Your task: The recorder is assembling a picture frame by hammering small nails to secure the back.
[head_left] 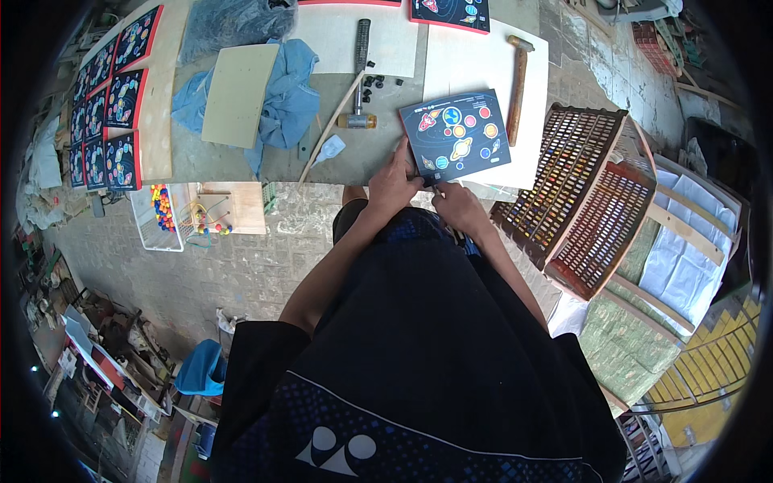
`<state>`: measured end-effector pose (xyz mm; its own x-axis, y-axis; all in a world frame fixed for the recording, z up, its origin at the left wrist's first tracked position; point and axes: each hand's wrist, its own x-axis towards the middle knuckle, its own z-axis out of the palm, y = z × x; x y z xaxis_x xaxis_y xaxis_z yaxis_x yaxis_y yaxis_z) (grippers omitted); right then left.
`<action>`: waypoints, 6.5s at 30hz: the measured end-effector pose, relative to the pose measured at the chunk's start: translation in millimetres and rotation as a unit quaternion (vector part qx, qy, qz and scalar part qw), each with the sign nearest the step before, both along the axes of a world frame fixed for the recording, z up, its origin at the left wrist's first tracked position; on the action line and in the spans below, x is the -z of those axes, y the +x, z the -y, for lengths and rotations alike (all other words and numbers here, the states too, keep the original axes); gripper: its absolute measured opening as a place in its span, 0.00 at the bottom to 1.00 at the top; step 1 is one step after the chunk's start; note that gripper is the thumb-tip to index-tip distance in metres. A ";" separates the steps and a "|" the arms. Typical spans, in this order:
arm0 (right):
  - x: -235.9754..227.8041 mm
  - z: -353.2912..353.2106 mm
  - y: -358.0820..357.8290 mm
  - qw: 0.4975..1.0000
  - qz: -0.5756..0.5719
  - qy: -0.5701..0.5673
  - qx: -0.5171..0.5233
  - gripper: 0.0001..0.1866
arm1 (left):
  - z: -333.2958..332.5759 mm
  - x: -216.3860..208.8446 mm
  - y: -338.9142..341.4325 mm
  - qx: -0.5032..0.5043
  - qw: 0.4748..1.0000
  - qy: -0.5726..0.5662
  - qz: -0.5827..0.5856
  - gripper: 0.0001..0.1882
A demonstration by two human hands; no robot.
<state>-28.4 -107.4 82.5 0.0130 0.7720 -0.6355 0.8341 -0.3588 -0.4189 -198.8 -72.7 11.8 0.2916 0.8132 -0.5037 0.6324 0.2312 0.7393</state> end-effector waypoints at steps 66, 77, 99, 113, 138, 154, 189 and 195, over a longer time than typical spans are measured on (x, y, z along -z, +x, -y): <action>-10.9 18.7 136.7 0.959 -0.113 0.052 0.254 0.24 | 11.1 27.9 6.8 -0.099 0.992 0.037 0.072 0.52; -0.4 6.5 142.3 0.970 -0.076 0.020 0.230 0.24 | 7.1 21.0 10.7 -0.114 0.991 0.019 0.064 0.54; -4.3 -19.7 137.0 0.973 -0.063 -0.009 0.221 0.18 | 6.2 14.3 11.6 -0.130 0.987 0.004 0.090 0.53; 6.8 -24.8 140.5 0.990 -0.018 -0.029 0.138 0.15 | 5.9 12.1 13.7 -0.120 0.989 0.006 0.084 0.52; -8.2 14.1 133.9 0.971 0.147 0.140 0.128 0.15 | 9.5 29.5 9.3 -0.134 0.985 0.015 0.106 0.49; 16.7 8.0 176.1 0.954 0.186 0.200 -0.123 0.15 | 8.7 19.5 12.2 -0.143 0.984 0.017 0.103 0.50; 4.6 -24.5 182.5 0.921 0.231 0.172 -0.262 0.15 | 8.4 26.6 12.7 -0.115 0.989 0.038 0.084 0.49; -14.2 -39.7 178.4 0.974 0.058 0.211 -0.060 0.17 | 10.3 33.3 8.3 -0.104 0.991 0.045 0.071 0.47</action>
<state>150.0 -67.7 96.7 -0.0403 0.9648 -0.2600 0.9096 -0.0723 -0.4092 -190.4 -83.1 -21.5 0.1752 0.9034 -0.3915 0.4653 0.2745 0.8415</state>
